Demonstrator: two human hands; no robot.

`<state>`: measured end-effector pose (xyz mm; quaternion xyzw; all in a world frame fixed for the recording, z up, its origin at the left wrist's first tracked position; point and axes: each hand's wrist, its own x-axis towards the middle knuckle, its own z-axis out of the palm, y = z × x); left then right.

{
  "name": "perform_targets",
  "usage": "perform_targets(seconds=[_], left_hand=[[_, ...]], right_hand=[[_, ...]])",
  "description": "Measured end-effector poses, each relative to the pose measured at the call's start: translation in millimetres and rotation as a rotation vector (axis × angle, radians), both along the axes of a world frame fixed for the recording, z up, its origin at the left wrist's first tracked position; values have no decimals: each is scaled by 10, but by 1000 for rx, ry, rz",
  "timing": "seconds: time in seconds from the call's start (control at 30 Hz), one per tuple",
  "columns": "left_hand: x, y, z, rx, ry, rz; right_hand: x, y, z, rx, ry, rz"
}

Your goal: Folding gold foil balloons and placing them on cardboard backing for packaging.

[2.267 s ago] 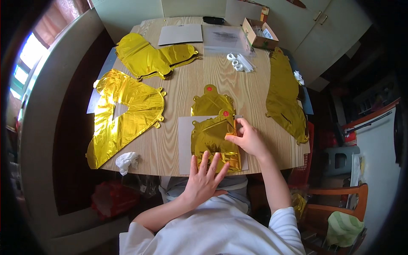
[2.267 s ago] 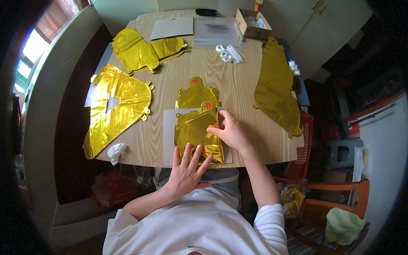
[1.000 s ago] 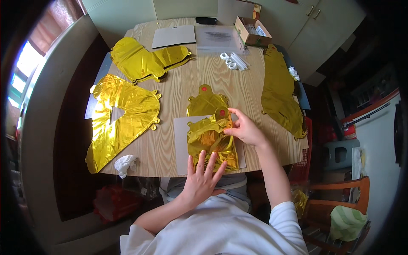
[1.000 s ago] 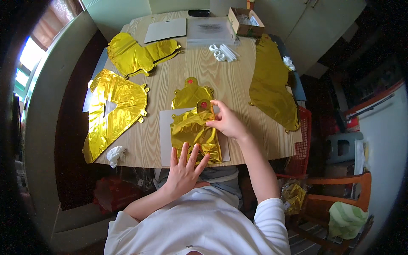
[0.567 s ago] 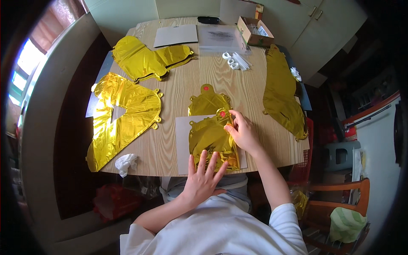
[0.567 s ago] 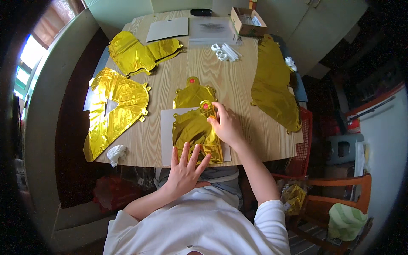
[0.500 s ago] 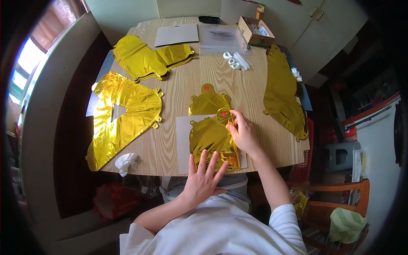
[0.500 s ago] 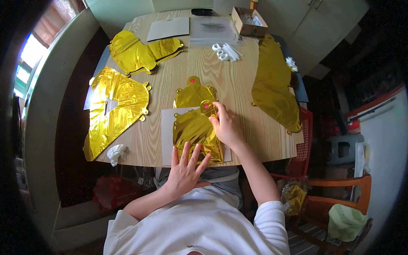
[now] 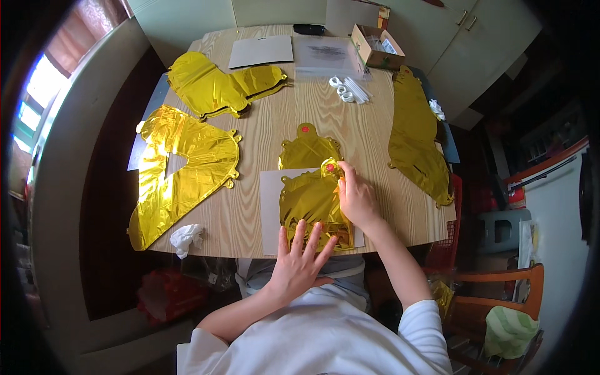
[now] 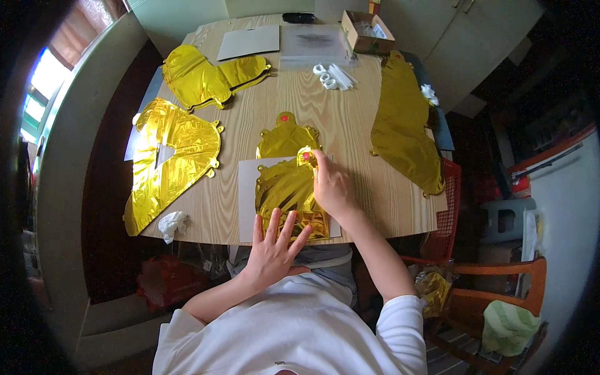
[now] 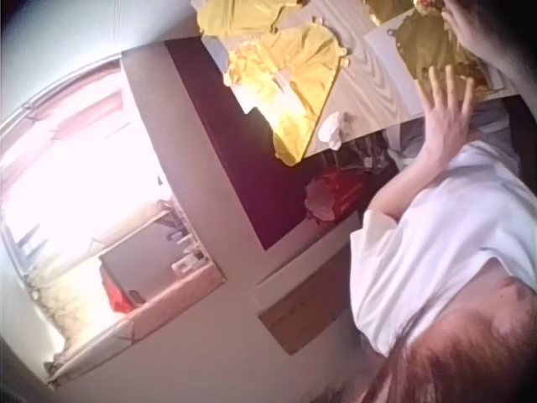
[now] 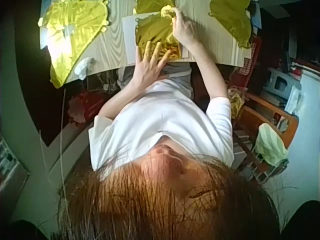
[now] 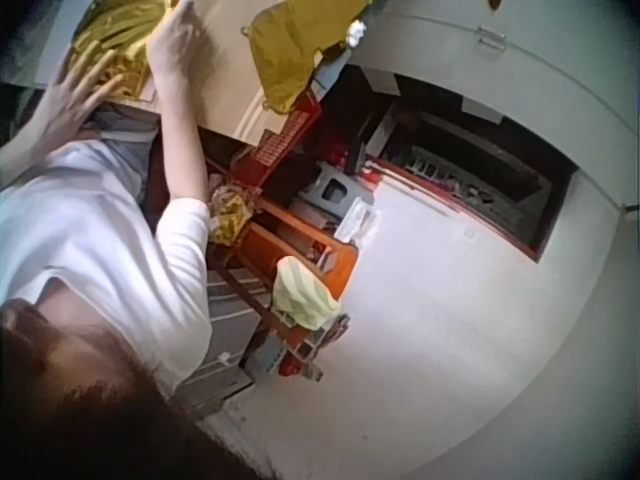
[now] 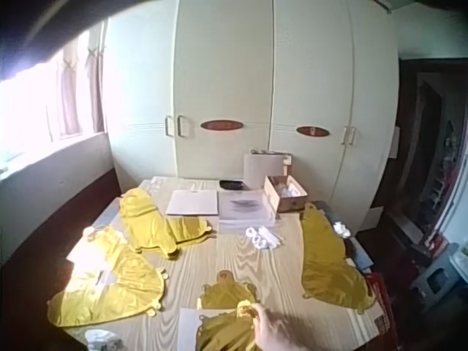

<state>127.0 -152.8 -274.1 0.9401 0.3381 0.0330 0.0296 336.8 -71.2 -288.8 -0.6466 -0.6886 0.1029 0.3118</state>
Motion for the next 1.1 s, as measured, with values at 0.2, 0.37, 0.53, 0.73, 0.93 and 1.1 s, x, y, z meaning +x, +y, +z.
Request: perform_targets(seconds=[0.2,0.37,0.53,0.73,0.93,1.1], left_hand=[[1,5,1,11,-13,-8],[3,5,-7,15,-23,-4],[10,9,13,9,-21,-8],[6,0,11,13,-12,-2],[11,16,51,-3,10,-2],[18,15,62,-16,20,3]], right_hand=[[101,39,-67,162,-121,155],[99,36,-29,71,-125,156],[129,29,-29,47,-50,166],[107,-199,107,105,-8,119],[42,-919,241,-9,-27,265],[51,-1106,147,12,-53,187]])
